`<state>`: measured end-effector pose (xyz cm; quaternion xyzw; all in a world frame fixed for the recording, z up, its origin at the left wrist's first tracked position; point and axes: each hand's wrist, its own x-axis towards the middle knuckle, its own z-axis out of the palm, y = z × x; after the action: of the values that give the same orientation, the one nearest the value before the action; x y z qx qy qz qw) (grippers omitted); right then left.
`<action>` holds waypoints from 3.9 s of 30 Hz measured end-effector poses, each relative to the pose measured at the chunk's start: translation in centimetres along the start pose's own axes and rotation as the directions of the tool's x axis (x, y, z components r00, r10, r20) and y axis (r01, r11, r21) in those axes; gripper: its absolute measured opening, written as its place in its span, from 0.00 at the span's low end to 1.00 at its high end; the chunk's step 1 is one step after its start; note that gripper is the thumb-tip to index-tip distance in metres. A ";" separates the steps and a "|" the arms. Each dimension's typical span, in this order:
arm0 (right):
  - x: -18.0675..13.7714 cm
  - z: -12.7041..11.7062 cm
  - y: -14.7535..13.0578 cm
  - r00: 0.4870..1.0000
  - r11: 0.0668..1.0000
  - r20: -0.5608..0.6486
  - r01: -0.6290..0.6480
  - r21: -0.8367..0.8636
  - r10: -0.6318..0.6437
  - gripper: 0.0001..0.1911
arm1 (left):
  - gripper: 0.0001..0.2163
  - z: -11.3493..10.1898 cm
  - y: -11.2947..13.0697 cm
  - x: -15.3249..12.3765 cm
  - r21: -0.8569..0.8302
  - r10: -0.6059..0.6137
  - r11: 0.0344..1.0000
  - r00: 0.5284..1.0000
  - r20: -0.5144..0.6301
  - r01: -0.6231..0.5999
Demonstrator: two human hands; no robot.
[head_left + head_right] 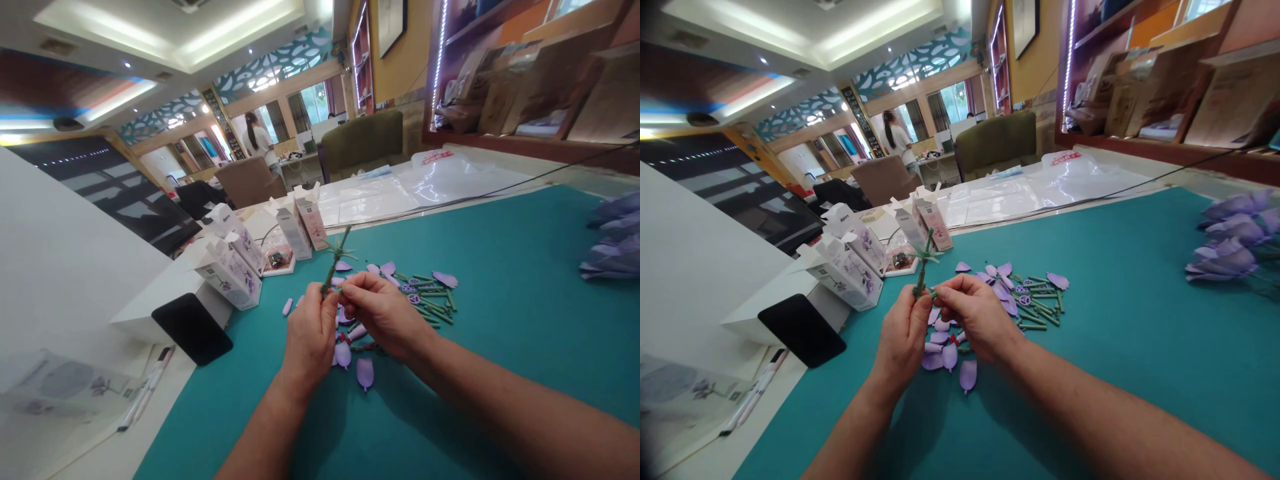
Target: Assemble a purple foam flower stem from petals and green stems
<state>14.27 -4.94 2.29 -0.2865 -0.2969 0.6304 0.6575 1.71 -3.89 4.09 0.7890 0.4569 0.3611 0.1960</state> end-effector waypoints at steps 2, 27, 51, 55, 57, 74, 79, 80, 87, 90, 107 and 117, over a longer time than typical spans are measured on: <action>0.1 -0.2 -0.3 1.000 0.999 0.014 0.001 -0.050 0.000 0.15 | 0.11 -0.1 0.0 0.1 -0.020 0.005 1.000 1.000 0.011 -0.005; 0.5 -2.9 -4.4 0.894 -0.013 0.283 0.306 -0.952 0.349 0.04 | 0.16 -1.2 -1.0 1.1 -0.559 -0.146 0.787 0.959 0.242 0.261; 1.4 -4.1 -3.2 0.933 -0.004 0.303 0.310 -0.951 0.196 0.04 | 0.15 -0.5 -1.9 1.8 -0.737 -0.220 0.437 0.856 0.467 0.515; 1.6 -3.7 -3.5 0.954 0.558 0.290 0.200 -0.805 0.076 0.06 | 0.17 -0.4 -1.9 1.8 -0.741 -0.225 0.374 0.830 0.511 0.558; 1.5 -3.5 -3.4 0.959 0.732 0.276 0.148 -0.666 0.057 0.10 | 0.18 -0.4 -1.8 1.9 -0.742 -0.233 0.345 0.818 0.526 0.575; 1.2 -2.4 -3.2 0.983 0.858 0.183 0.095 -0.505 -0.002 0.14 | 0.19 0.1 -1.6 1.7 -0.742 -0.262 0.339 0.815 0.516 0.579; 1.1 -2.4 -3.2 0.977 0.786 0.178 0.198 -0.586 -0.113 0.13 | 0.17 0.2 -1.5 1.5 -0.746 -0.248 0.357 0.827 0.505 0.562; 1.1 -2.4 -3.2 0.977 0.779 0.179 0.202 -0.593 -0.117 0.13 | 0.17 0.2 -1.5 1.5 -0.744 -0.246 0.360 0.827 0.506 0.563; 0.9 -2.2 -3.3 0.968 0.727 0.214 0.241 -0.643 -0.132 0.14 | 0.17 0.3 -1.6 1.4 -0.738 -0.239 0.379 0.829 0.505 0.558; 0.9 -2.3 -3.3 0.958 0.635 0.235 0.286 -0.717 -0.166 0.14 | 0.18 0.3 -1.6 1.4 -0.739 -0.237 0.392 0.837 0.494 0.547; 0.7 -2.4 -3.9 0.911 0.236 0.365 0.404 -0.884 -0.191 0.13 | 0.16 0.9 -1.2 0.9 -0.728 -0.228 0.504 0.885 0.406 0.464; 0.8 -2.5 -3.8 0.925 0.279 0.336 0.375 -0.884 -0.176 0.12 | 0.16 1.2 -1.3 0.8 -0.726 -0.230 0.520 0.892 0.388 0.450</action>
<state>18.67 -4.30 3.52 -0.4999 -0.7049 0.2414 0.4416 2.10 -2.55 2.74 0.5471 0.3638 0.3814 0.6503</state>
